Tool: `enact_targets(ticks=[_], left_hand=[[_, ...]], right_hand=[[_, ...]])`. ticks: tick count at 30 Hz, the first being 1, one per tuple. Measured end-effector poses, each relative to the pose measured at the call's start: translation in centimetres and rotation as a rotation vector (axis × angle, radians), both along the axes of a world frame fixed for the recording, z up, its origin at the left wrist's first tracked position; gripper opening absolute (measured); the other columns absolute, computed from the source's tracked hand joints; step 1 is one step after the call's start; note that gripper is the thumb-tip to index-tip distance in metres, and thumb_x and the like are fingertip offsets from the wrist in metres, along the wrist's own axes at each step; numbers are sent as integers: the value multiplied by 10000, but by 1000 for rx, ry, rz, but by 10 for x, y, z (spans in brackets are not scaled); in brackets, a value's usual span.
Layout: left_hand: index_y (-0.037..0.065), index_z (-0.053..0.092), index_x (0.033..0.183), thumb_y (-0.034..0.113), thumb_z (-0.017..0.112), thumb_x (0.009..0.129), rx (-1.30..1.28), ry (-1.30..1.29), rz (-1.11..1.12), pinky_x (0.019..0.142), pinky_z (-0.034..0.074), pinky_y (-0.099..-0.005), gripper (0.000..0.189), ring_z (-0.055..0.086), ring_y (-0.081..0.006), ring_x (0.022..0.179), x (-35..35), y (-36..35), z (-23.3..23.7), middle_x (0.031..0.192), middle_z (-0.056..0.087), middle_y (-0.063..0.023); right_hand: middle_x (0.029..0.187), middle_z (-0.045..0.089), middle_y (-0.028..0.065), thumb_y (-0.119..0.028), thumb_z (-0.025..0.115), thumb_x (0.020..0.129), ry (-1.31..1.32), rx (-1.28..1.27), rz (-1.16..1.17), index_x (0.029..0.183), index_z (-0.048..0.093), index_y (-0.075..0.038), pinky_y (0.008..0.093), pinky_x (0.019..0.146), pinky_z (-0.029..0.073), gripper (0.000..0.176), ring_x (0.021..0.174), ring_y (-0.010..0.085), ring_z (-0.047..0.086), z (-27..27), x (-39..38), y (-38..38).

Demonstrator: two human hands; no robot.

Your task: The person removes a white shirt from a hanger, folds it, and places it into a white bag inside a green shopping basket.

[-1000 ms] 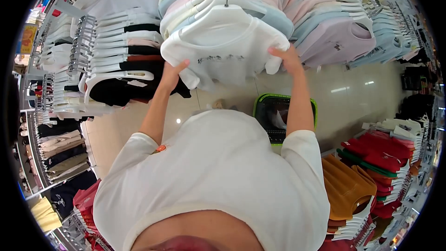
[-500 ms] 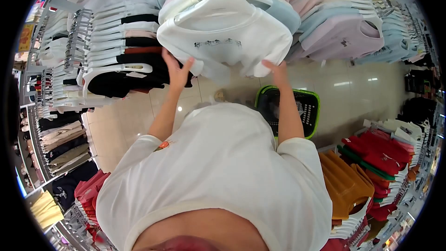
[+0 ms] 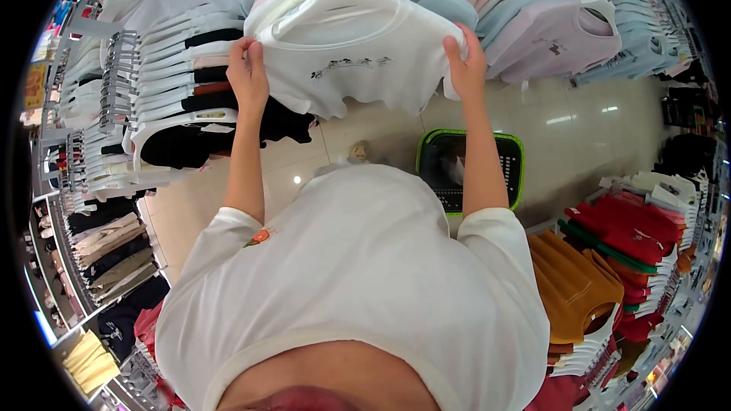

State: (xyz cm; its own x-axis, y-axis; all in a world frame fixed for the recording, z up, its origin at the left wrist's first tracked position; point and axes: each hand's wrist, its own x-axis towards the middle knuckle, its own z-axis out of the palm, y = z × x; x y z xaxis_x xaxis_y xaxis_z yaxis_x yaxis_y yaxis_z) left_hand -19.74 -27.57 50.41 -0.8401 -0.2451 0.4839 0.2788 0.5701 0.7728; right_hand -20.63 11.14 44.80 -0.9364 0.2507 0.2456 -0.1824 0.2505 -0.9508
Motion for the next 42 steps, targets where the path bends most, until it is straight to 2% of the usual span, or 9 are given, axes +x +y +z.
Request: enact_targets(ticks=[1, 6, 14, 19, 25, 31, 35, 37, 42], left_hand=[[23, 631, 998, 201, 603, 977, -147, 107, 29, 856, 465, -379, 181, 623, -270, 759, -4, 4, 3, 845, 659, -116], [20, 641, 945, 111, 646, 934, -165, 104, -212, 695, 504, -330, 92, 631, -270, 741, -10, 28, 35, 838, 663, -135], [2, 646, 1087, 225, 761, 880, 20, -144, -141, 788, 511, -278, 326, 640, -159, 848, 15, -1, 6, 970, 702, -104], [10, 438, 1342, 123, 798, 821, 864, -390, -383, 1011, 437, -337, 643, 567, -171, 1123, 37, -7, -60, 1251, 590, -81], [1, 643, 1128, 241, 843, 756, 317, -993, -441, 832, 494, -318, 486, 627, -167, 954, 61, -7, -164, 1049, 682, -73], [-11, 634, 1165, 200, 669, 902, 590, -1113, -269, 970, 441, -344, 339, 608, -184, 1055, 95, 1, -208, 1098, 682, -81], [7, 515, 1338, 222, 404, 978, 1535, -786, -302, 1097, 395, -443, 434, 561, -280, 1231, 112, 6, -186, 1334, 604, -97], [9, 519, 1338, 237, 375, 986, 1577, -806, -287, 1102, 395, -442, 444, 548, -277, 1256, 121, -2, -191, 1353, 592, -105], [27, 533, 1339, 305, 304, 1028, 1440, -893, -181, 1110, 393, -463, 476, 544, -278, 1266, 139, 9, -182, 1357, 590, -117]], right_hand=[[1144, 659, 92, -413, 716, 912, -4, 20, 3, 1270, 599, -12, 311, 954, 450, 550, 1071, 188, 593, 1, -2, 3], [1121, 676, 70, -334, 771, 877, -41, -237, 93, 1242, 610, -6, 318, 902, 485, 516, 1014, 160, 621, -3, -8, 10], [1126, 681, 60, -157, 835, 786, -444, -380, 266, 1256, 593, -9, 325, 858, 513, 549, 979, 168, 647, -65, 6, 28], [1243, 632, 105, -153, 853, 734, -659, -456, 448, 1319, 537, -4, 372, 932, 491, 682, 1106, 218, 610, -99, 31, 18], [1404, 536, 102, -161, 857, 663, -806, -384, 489, 1432, 437, -17, 386, 1118, 316, 888, 1317, 262, 462, -178, 61, 9], [1402, 545, 87, -164, 814, 763, -851, -499, 473, 1425, 457, -35, 387, 1085, 376, 763, 1274, 253, 514, -179, 116, -17], [1411, 544, 99, -213, 622, 964, -759, -979, 324, 1432, 443, -48, 426, 1087, 414, 528, 1290, 250, 523, -177, 139, -23], [1444, 519, 88, -346, 532, 1017, -726, -1099, 238, 1450, 431, -66, 441, 1096, 406, 526, 1322, 252, 497, -172, 148, -22], [1458, 499, 112, -538, 663, 897, -838, -1003, 427, 1468, 402, -20, 409, 1101, 383, 814, 1313, 239, 490, -168, 167, -2]])
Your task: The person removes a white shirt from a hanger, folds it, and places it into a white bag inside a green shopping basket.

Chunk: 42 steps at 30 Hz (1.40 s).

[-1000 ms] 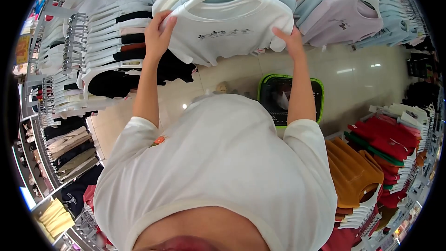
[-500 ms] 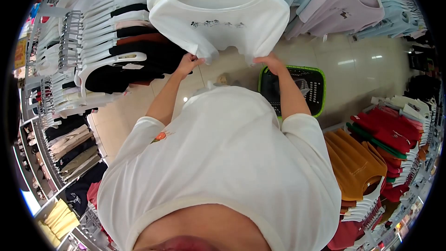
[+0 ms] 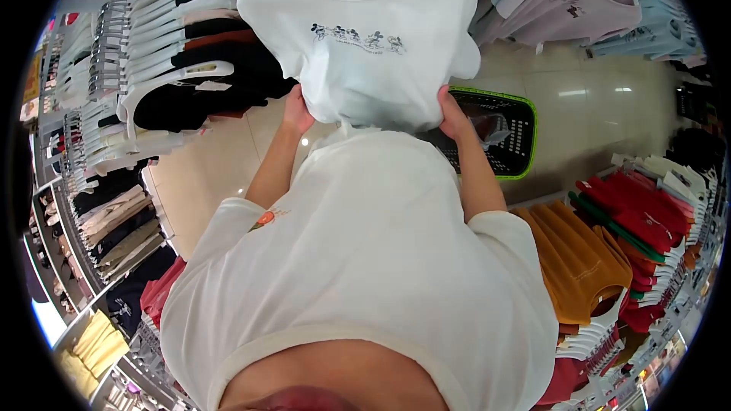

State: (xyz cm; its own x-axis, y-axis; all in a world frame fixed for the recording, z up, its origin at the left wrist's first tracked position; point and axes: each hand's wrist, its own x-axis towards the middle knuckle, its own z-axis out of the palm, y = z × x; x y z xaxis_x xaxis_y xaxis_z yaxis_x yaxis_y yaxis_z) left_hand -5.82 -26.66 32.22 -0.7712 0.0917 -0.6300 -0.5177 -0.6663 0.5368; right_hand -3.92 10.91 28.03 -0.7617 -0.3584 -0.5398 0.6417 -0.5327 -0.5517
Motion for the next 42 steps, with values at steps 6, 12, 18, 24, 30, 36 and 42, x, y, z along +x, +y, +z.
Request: enact_targets(ticks=[6, 12, 18, 24, 30, 36, 42], left_hand=[[78, 395, 1463, 191, 443, 1023, 59, -39, -126, 1107, 401, -466, 456, 495, -289, 1313, 31, 16, 8, 1414, 530, -106], [18, 339, 1491, 251, 786, 834, -548, 140, -606, 1084, 399, -419, 828, 486, -261, 1304, 59, 22, 19, 1429, 507, -131], [-2, 356, 1482, 328, 707, 914, -230, -102, -277, 1087, 426, -446, 745, 500, -294, 1317, 81, 27, 9, 1442, 499, -147], [15, 349, 1490, 395, 581, 990, -24, -47, -140, 1084, 441, -475, 669, 503, -304, 1321, 87, 32, 43, 1469, 475, -158], [22, 314, 1506, 317, 638, 968, 149, -60, -180, 1080, 450, -471, 693, 514, -304, 1307, 102, 24, 56, 1471, 469, -155], [-8, 317, 1493, 250, 770, 869, -40, 116, -369, 1072, 457, -481, 814, 521, -317, 1298, 109, 20, 80, 1450, 479, -189], [-19, 349, 1476, 278, 716, 915, -22, 37, -296, 1071, 447, -461, 734, 519, -304, 1297, 111, 5, 84, 1428, 506, -182]], right_hand=[[1369, 566, 112, -444, 768, 855, 301, 514, 465, 1433, 445, -1, 371, 1050, 416, 797, 1249, 227, 531, 33, 2, -1], [1412, 548, 105, -410, 547, 1012, -101, -23, 32, 1449, 442, -60, 408, 1050, 452, 569, 1242, 231, 565, 26, 1, 4], [1411, 547, 107, -464, 551, 992, -156, -211, 63, 1460, 424, -57, 414, 1054, 455, 634, 1285, 246, 537, 45, 5, 12], [1352, 580, 133, -229, 729, 914, 43, 137, 289, 1428, 458, -18, 394, 979, 509, 618, 1212, 246, 581, 64, 21, 20], [1337, 595, 133, -196, 706, 928, -46, 19, 113, 1412, 468, 1, 418, 996, 507, 574, 1200, 267, 596, 69, 35, -1], [1328, 593, 131, -175, 694, 936, 94, 22, -59, 1399, 474, 8, 414, 1004, 494, 545, 1194, 263, 588, 90, 60, -22], [1356, 566, 140, -197, 670, 957, -19, 42, -271, 1414, 437, 16, 433, 1027, 475, 556, 1204, 270, 578, 104, 74, -23]])
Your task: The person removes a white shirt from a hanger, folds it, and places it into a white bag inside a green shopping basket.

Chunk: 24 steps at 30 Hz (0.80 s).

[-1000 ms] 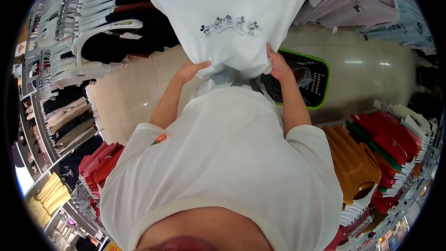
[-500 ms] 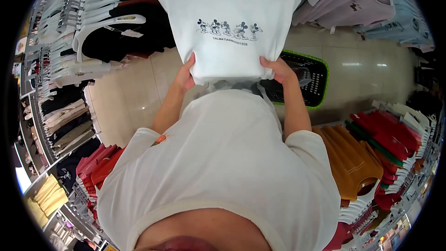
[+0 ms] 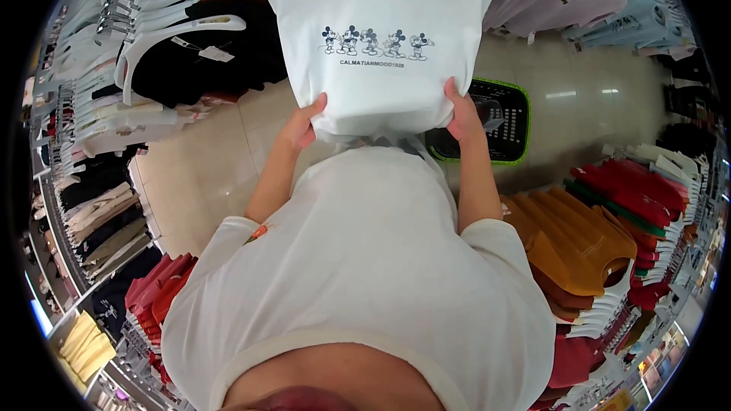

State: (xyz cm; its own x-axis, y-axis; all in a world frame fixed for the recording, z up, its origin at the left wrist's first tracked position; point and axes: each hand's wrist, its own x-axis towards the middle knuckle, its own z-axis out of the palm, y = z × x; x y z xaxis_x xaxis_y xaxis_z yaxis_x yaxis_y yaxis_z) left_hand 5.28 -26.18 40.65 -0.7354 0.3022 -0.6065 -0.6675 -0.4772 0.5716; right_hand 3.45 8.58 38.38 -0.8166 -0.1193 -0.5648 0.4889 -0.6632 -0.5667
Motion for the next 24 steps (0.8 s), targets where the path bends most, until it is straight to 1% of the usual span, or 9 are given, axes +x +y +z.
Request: enact_targets(ticks=[5, 8, 12, 13, 16, 17, 20, 21, 24], left_hand=[[-1, 334, 1492, 447, 573, 986, 203, 20, -40, 1101, 406, -470, 717, 488, -320, 1325, -3, -8, -8, 1458, 481, -169], [17, 321, 1506, 504, 516, 996, 285, 65, -80, 1103, 404, -470, 732, 476, -318, 1336, -5, -9, -8, 1476, 464, -159], [25, 320, 1510, 534, 513, 988, 239, 33, -139, 1102, 404, -459, 754, 474, -304, 1338, -6, -12, -23, 1478, 462, -159], [22, 329, 1505, 530, 525, 985, 221, -11, -146, 1103, 404, -451, 752, 478, -298, 1333, -7, -12, -24, 1472, 468, -156], [12, 371, 1479, 429, 636, 951, 110, -72, -289, 1109, 399, -420, 723, 489, -281, 1316, -10, -18, -40, 1442, 497, -148], [9, 387, 1468, 381, 686, 935, 63, -82, -354, 1111, 396, -408, 716, 492, -275, 1310, -9, -21, -49, 1430, 508, -145], [3, 338, 1486, 200, 784, 847, -324, 334, -686, 1114, 397, -384, 803, 502, -275, 1302, 0, -16, -34, 1435, 499, -146], [-3, 337, 1486, 69, 802, 780, -394, 316, -713, 1122, 383, -379, 849, 497, -275, 1306, 2, -13, -38, 1438, 499, -150], [-6, 331, 1488, 116, 773, 835, -443, 178, -551, 1123, 382, -387, 797, 496, -286, 1306, 18, -16, -83, 1441, 495, -157]], right_hand=[[1225, 650, 99, -120, 816, 797, 190, 336, 272, 1329, 545, 27, 347, 979, 477, 615, 1151, 205, 594, -5, 25, 0], [1241, 647, 83, -86, 819, 761, 242, 433, 439, 1316, 570, 6, 357, 990, 471, 614, 1139, 189, 595, -20, 37, -6], [1258, 643, 102, -108, 801, 759, 436, 768, 674, 1313, 574, -10, 364, 1011, 454, 607, 1154, 216, 582, -68, 45, -11], [1244, 649, 117, -164, 750, 823, 392, 900, 751, 1315, 566, -6, 370, 1004, 456, 549, 1140, 236, 587, -80, 49, -12], [1205, 662, 117, -209, 667, 901, 362, 920, 676, 1302, 570, -3, 364, 966, 473, 461, 1102, 214, 600, -94, 53, -21], [1170, 669, 117, -283, 609, 972, 208, 860, 728, 1280, 584, 10, 350, 927, 484, 426, 1063, 195, 615, -87, 52, -22], [1145, 673, 107, -349, 606, 993, 41, 503, 237, 1279, 581, 26, 340, 881, 500, 472, 1001, 187, 635, -71, 59, -41], [1145, 675, 101, -398, 607, 992, -39, 460, 99, 1301, 566, 30, 348, 878, 509, 529, 992, 195, 647, -49, 58, -52], [1158, 672, 107, -386, 599, 999, -85, 308, 1, 1311, 554, 31, 362, 894, 512, 522, 1012, 193, 647, -33, 56, -52]])
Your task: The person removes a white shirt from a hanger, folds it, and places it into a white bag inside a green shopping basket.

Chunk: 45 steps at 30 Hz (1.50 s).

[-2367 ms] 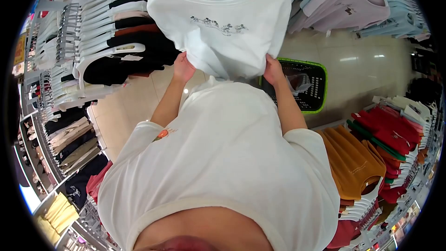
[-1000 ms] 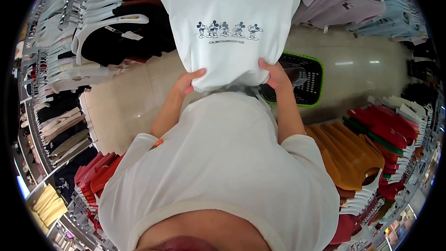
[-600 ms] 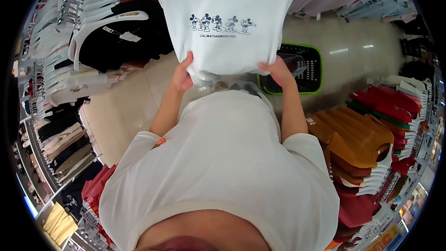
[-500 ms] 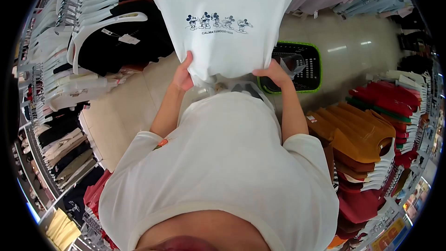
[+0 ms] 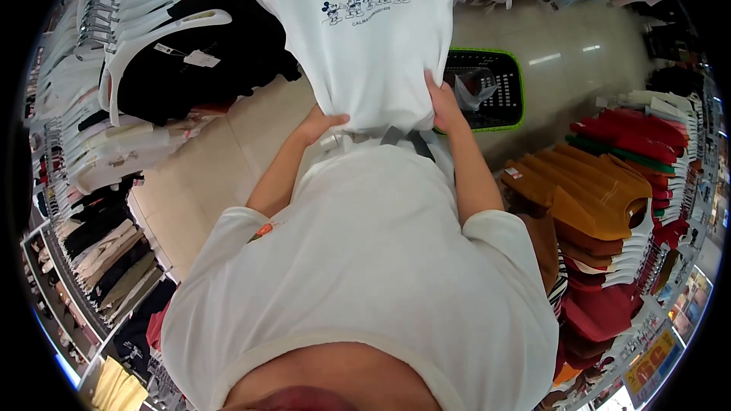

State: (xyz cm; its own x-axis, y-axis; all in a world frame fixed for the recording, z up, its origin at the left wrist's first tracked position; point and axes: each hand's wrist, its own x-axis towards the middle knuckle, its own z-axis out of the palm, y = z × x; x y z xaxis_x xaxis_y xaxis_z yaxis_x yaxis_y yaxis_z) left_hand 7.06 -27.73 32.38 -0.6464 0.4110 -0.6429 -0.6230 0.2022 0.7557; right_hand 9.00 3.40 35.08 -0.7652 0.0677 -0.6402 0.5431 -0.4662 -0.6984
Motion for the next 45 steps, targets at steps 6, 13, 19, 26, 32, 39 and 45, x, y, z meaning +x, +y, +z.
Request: enact_targets(ticks=[6, 13, 19, 26, 32, 39, 45], left_hand=[[-33, 356, 1463, 283, 659, 961, 293, -198, 570, 1085, 424, -416, 666, 510, -288, 1296, 15, -14, -29, 1432, 501, -155], [33, 260, 1530, 538, 363, 1037, 331, -331, 616, 1142, 371, -481, 713, 424, -308, 1386, 2, -27, -10, 1534, 394, -136], [67, 223, 1556, 605, 212, 1031, 383, -316, 589, 1136, 386, -468, 752, 419, -311, 1394, -15, -15, 34, 1556, 365, -135], [88, 227, 1560, 619, 195, 1024, 777, -342, 660, 1123, 393, -514, 755, 428, -351, 1382, -26, -11, 31, 1553, 370, -143], [73, 232, 1553, 594, 478, 973, 1117, -303, 548, 1136, 379, -498, 818, 416, -344, 1393, -18, 13, 63, 1556, 365, -149], [-9, 308, 1502, 228, 773, 863, 182, -224, -63, 1102, 415, -448, 825, 492, -290, 1313, -7, -8, 50, 1451, 485, -147], [0, 348, 1477, 248, 694, 936, 414, -269, 504, 1059, 465, -439, 689, 542, -293, 1270, -21, 7, 68, 1409, 525, -150]], right_hand=[[1277, 628, 151, -213, 871, 686, 211, 504, 771, 1312, 563, 29, 350, 1000, 471, 738, 1120, 251, 609, -36, 11, 26], [1278, 633, 153, -173, 712, 861, 201, 495, 768, 1334, 546, 31, 358, 996, 468, 541, 1132, 236, 606, -79, 11, 44], [1243, 642, 152, -332, 657, 961, -36, 78, 268, 1333, 519, 70, 362, 947, 491, 565, 1110, 223, 617, -23, -10, 43], [1225, 656, 87, -272, 832, 747, 387, 411, 1054, 1347, 545, -4, 339, 958, 488, 717, 1087, 196, 616, 3, -28, 65], [1213, 658, 33, -264, 707, 917, 272, 162, 654, 1344, 563, -28, 296, 939, 478, 509, 1067, 129, 597, 43, -18, 58], [1343, 574, 75, -285, 677, 963, 91, -27, 288, 1453, 418, -21, 332, 1033, 440, 615, 1200, 172, 541, 80, -23, 45], [1315, 581, 78, -272, 664, 973, 375, 200, 536, 1427, 433, -12, 322, 1025, 438, 572, 1179, 167, 552, 101, -18, 45]])
